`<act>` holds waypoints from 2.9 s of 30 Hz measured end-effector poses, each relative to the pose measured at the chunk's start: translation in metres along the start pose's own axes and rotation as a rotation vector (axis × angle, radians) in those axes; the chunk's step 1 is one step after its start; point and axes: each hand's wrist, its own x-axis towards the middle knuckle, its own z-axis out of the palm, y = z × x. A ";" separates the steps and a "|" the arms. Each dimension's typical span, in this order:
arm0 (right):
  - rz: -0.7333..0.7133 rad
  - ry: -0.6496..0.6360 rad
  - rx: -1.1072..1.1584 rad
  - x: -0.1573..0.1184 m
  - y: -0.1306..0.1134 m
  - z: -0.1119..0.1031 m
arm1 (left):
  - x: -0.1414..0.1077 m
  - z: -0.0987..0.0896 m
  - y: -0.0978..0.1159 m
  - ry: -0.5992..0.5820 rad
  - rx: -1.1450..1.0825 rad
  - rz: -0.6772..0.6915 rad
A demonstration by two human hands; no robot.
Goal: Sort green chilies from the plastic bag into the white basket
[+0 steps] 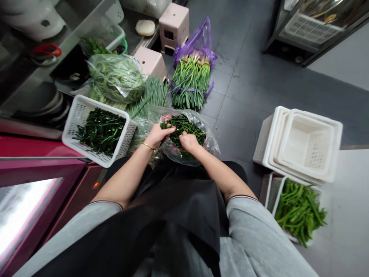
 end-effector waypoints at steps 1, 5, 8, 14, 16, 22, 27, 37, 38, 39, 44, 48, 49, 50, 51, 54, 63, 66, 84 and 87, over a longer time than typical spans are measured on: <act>0.000 0.021 0.029 0.002 0.004 -0.002 | 0.001 0.003 -0.005 -0.005 0.116 0.044; -0.002 0.100 0.265 -0.002 0.026 -0.024 | 0.006 0.017 -0.019 -0.061 0.447 0.190; -0.075 0.121 0.458 -0.015 0.035 -0.039 | 0.008 0.020 -0.015 -0.090 0.497 0.245; -0.142 0.149 0.733 -0.033 0.029 -0.035 | 0.003 0.008 -0.004 -0.249 0.099 0.076; -0.078 0.130 0.576 -0.031 0.021 -0.023 | 0.003 0.005 -0.008 -0.170 -0.043 -0.048; 0.036 -0.051 -0.014 -0.011 -0.005 0.006 | -0.001 0.009 -0.023 -0.022 -0.337 -0.397; 0.006 0.027 0.063 -0.019 0.010 -0.007 | -0.014 0.031 -0.036 0.048 -0.377 -0.551; 0.121 -0.026 -0.009 -0.004 -0.012 0.007 | -0.006 0.018 -0.040 0.174 -0.515 -0.506; 0.115 -0.034 -0.009 -0.001 -0.011 0.007 | -0.007 0.017 -0.041 0.184 -0.505 -0.510; 0.114 -0.028 -0.004 -0.001 -0.009 0.006 | -0.009 0.017 -0.042 0.201 -0.499 -0.514; 0.075 0.114 0.058 -0.017 -0.005 -0.009 | -0.013 0.020 -0.045 0.419 -0.558 -0.420; -0.035 0.214 0.025 0.002 -0.020 -0.025 | -0.015 0.017 -0.039 0.540 -0.626 -0.328; -0.051 0.196 -0.004 0.013 -0.023 -0.027 | -0.016 0.015 -0.037 0.536 -0.636 -0.324; -0.069 0.165 -0.031 0.024 -0.026 -0.029 | -0.016 0.014 -0.036 0.523 -0.639 -0.316; -0.088 0.133 -0.054 0.035 -0.027 -0.030 | -0.015 0.013 -0.035 0.508 -0.632 -0.303; -0.132 0.079 -0.062 0.056 -0.024 -0.032 | -0.009 0.007 -0.035 0.467 -0.500 -0.226; -0.262 0.222 0.714 0.019 0.042 -0.060 | 0.017 -0.002 -0.025 0.095 0.321 0.309; -0.174 0.123 0.853 0.002 0.045 -0.049 | 0.014 -0.007 -0.020 0.082 0.123 0.286; -0.088 -0.044 0.268 -0.025 0.005 -0.015 | -0.026 0.031 -0.032 0.022 -0.452 -0.269; -0.025 -0.238 0.373 -0.022 0.009 -0.018 | -0.029 0.030 -0.026 0.071 -0.411 -0.091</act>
